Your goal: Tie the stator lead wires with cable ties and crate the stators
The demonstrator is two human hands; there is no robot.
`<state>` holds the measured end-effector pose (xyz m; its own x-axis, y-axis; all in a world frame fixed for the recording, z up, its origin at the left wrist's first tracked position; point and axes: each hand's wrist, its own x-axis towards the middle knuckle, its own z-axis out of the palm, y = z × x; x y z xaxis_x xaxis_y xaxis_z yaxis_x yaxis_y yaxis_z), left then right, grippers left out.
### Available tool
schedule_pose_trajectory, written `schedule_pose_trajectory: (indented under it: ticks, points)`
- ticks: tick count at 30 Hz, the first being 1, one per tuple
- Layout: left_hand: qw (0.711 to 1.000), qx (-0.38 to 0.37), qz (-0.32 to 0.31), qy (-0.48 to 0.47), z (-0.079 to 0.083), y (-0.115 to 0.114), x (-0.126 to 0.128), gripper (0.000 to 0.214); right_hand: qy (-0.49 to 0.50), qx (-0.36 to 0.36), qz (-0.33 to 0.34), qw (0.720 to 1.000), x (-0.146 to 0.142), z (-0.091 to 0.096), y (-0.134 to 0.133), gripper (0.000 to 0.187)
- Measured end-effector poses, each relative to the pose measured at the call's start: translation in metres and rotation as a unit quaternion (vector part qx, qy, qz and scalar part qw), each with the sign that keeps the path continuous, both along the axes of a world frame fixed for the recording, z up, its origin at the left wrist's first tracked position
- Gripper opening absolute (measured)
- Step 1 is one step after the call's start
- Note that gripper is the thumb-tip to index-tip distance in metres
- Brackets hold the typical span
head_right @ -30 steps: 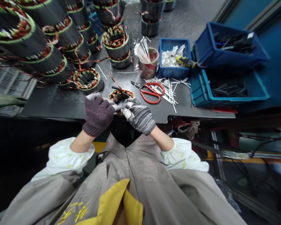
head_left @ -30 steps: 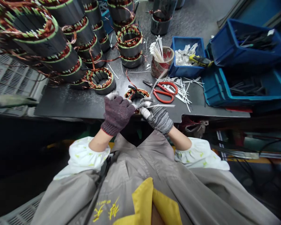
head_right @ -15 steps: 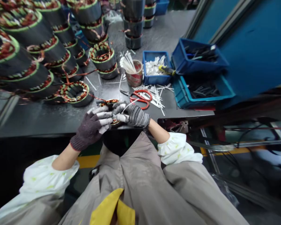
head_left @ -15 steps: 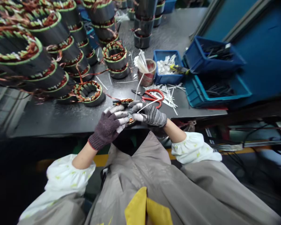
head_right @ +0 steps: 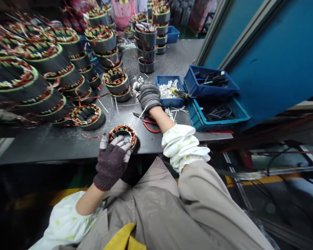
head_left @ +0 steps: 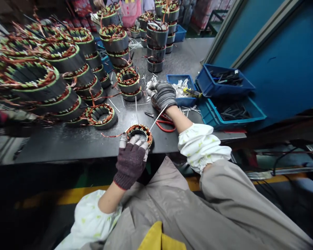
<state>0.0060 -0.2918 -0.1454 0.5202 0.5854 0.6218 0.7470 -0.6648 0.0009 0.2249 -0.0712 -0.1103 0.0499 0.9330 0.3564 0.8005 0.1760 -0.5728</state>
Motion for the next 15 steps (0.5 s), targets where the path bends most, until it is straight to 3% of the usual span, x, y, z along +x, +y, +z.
schedule_pose_trajectory:
  ticks: [3,7,12,15]
  points:
    - [0.999,-0.019,-0.033,-0.027,-0.007,0.013,-0.011,0.02,0.1,0.031,0.016,0.994,0.007,-0.005,0.009,0.007]
    - [0.996,-0.065,-0.033,-0.061,-0.015,0.03,-0.022,0.024,0.295,0.072,0.038,0.952,0.037,-0.013,-0.012,0.021]
    - [0.994,-0.099,-0.009,-0.05,-0.013,0.038,-0.024,0.021,0.282,0.171,0.072,0.941,0.058,-0.018,-0.047,0.023]
    - [0.995,-0.098,-0.001,-0.025,-0.009,0.035,-0.024,0.02,0.301,0.169,0.092,0.934,0.057,-0.013,-0.051,0.02]
